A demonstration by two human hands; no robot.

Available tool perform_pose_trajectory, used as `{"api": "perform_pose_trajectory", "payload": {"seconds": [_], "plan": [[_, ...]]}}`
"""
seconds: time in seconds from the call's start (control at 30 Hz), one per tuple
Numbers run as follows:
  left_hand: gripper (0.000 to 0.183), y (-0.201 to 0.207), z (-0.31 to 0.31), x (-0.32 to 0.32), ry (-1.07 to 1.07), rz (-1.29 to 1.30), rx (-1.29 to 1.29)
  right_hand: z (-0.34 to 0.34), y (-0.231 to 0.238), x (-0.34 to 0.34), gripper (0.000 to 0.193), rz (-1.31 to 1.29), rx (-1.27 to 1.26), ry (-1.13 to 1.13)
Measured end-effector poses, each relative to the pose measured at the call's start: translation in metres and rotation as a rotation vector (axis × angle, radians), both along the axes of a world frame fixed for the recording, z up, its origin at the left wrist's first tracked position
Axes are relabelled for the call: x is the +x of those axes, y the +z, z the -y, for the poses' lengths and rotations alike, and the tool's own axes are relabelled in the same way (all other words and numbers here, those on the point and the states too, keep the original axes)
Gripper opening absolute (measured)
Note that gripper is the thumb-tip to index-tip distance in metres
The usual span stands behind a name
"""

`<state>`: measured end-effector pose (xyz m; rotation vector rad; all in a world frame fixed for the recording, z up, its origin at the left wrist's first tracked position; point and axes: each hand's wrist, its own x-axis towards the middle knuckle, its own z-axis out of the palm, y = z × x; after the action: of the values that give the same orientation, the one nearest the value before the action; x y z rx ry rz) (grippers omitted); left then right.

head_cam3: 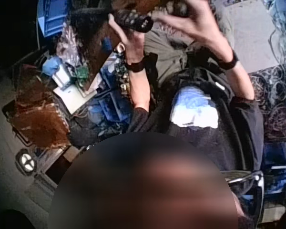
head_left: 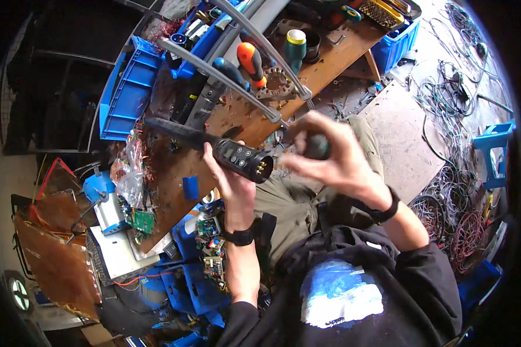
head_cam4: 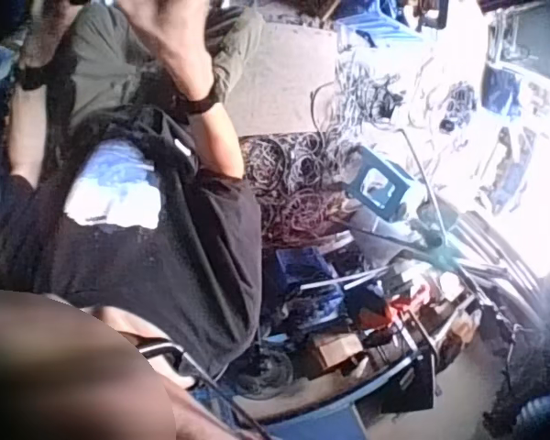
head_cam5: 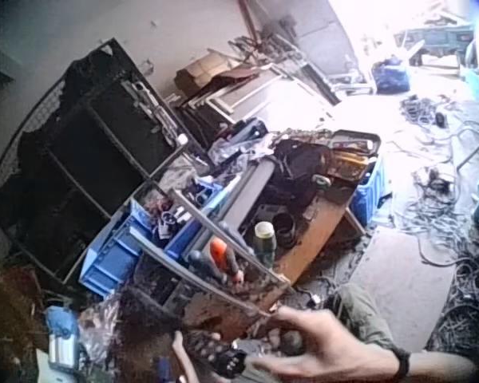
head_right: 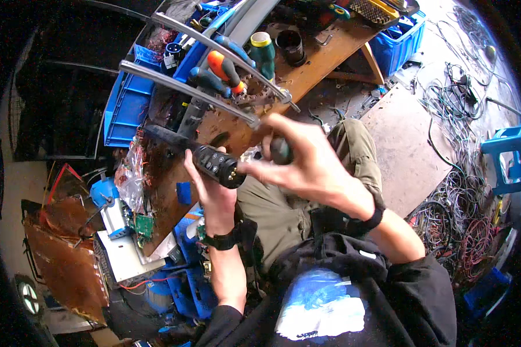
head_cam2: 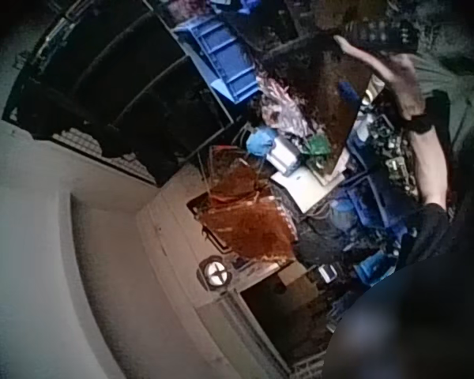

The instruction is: The person uses a screwdriver to remove screws from a black cylindrical device, then uses a hammer to tap and separate its parts. The person continues to disassemble the device, exposing internal wires and components.

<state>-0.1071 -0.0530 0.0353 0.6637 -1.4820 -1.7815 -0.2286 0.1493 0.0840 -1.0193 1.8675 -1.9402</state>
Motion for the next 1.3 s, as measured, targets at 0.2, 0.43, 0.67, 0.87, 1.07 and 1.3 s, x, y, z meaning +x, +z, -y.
{"api": "perform_pose_trajectory", "payload": {"seconds": [0.2, 0.43, 0.67, 0.87, 1.07, 1.3], "plan": [[0.074, -0.010, -0.003, 0.011, -0.160, -0.043, -0.388, 0.029, -0.048, 0.036, 0.080, -0.047, -0.071, 0.157], [0.071, -0.007, 0.006, 0.016, -0.128, -0.032, 0.063, 0.056, -0.055, 0.051, 0.073, -0.063, -0.192, 0.011], [0.049, 0.003, -0.008, 0.003, 0.018, 0.079, 0.057, 0.049, -0.070, 0.052, 0.073, -0.183, -0.180, -0.023], [0.051, 0.016, -0.010, -0.002, -0.016, 0.016, 0.428, 0.043, -0.074, 0.052, 0.071, -0.198, -0.164, -0.044], [0.049, 0.012, 0.042, -0.011, 0.006, -0.075, 0.555, 0.013, -0.096, 0.052, 0.071, -0.143, -0.041, 0.021], [0.041, 0.021, 0.032, -0.014, 0.048, -0.214, 0.476, -0.009, -0.133, 0.052, 0.063, -0.052, 0.100, 0.084]]}}
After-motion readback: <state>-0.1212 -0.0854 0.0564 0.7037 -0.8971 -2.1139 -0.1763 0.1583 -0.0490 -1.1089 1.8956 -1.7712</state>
